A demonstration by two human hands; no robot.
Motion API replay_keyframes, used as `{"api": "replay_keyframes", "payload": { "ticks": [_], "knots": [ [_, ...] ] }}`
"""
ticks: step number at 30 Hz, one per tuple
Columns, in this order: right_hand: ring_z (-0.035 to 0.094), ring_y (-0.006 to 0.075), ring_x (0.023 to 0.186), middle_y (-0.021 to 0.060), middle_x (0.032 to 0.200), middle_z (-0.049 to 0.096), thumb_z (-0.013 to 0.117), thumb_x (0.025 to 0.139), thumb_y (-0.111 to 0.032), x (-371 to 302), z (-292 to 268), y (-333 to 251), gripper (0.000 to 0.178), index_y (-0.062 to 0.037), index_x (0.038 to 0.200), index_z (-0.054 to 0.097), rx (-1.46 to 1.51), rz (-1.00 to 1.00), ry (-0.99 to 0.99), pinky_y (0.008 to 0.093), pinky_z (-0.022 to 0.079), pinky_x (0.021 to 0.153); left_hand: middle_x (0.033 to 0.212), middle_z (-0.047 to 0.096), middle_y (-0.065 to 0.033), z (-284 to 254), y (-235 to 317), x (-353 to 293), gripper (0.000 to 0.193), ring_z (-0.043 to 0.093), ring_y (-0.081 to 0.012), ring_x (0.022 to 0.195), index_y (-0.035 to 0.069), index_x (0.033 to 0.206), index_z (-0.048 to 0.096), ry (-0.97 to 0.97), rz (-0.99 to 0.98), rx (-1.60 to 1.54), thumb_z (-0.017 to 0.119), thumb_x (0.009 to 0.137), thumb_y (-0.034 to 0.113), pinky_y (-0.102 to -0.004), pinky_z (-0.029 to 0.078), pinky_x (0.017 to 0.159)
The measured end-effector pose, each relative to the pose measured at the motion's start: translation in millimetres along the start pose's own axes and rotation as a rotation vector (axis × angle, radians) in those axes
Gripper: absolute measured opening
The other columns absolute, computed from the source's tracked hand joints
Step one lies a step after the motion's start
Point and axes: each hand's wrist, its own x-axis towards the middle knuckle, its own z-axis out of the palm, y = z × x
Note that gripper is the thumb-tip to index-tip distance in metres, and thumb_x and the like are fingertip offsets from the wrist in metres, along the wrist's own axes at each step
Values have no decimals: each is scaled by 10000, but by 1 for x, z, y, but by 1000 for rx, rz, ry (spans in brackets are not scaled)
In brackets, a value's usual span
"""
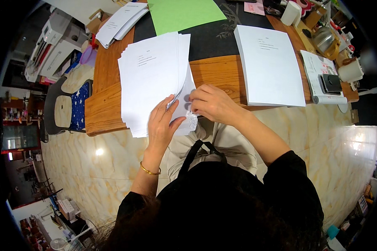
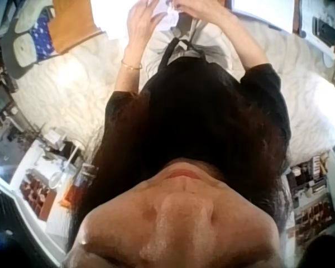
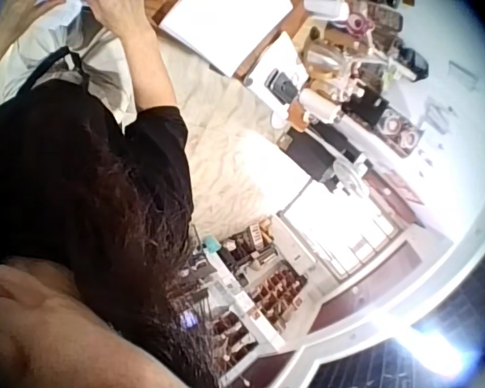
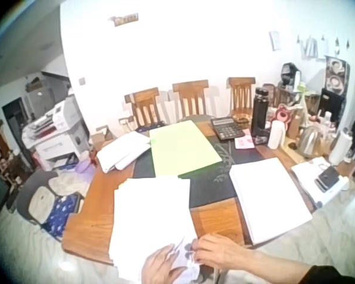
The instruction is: The person sits at a wooden table and organizes printed sheets of paper. They pick up stacks, flip through pages, and separate them into smaller piles, then recombine and align the stacks.
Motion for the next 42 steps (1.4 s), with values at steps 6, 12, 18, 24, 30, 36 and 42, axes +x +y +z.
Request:
{"api": "replay_keyframes", "payload": {
  "ticks": [6,12,18,24,30,36,42],
  "knots": [
    [578,231,983,14,1041,648,740,727,-92,3,0,1,135,-84,804,629,-12,-47,46,349,510,806,1295,638,-122,2,2,8,484,613,-308,1141,-9,1147,688,25,-5,-40,842,715,146,-390,508,921],
    [576,227,952,17,979,635,740,727,-92,0,6,5,137,-88,822,642,-5,-47,67,350,502,775,1281,647,-123,10,5,11,482,614,-307,1140,-9,1137,692,34,-11,-31,846,706,143,-385,505,922],
    [575,254,890,30,907,612,770,671,-40,7,2,2,225,-84,853,647,-4,-30,-8,368,495,737,1285,644,-111,10,4,5,463,609,-297,1150,2,1120,697,28,-16,-22,840,705,151,-394,497,932],
    [569,246,877,28,882,600,759,690,-65,19,-8,2,187,-79,840,650,-7,-64,16,354,487,744,1264,648,-101,11,12,2,374,619,-283,1120,9,1068,706,63,-15,0,814,729,122,-401,503,915],
    [592,231,850,15,847,626,738,723,-77,48,-10,1,134,-80,825,650,-22,-187,146,352,490,744,1085,686,-136,11,8,6,263,677,-275,875,1,1048,702,89,-85,102,754,791,26,-340,548,701],
    [607,244,853,16,862,648,729,737,-60,53,-16,0,130,-76,843,656,-35,-84,249,351,501,744,931,656,-141,4,5,26,270,631,-253,744,8,1142,684,319,-89,-37,604,892,-56,-320,530,626],
    [593,208,888,9,899,625,713,761,-112,18,3,8,99,-96,838,653,-91,-64,77,333,492,756,894,614,-123,2,-2,10,390,544,-238,675,18,1279,636,209,-142,-66,517,925,-95,-335,483,612]
  ]
}}
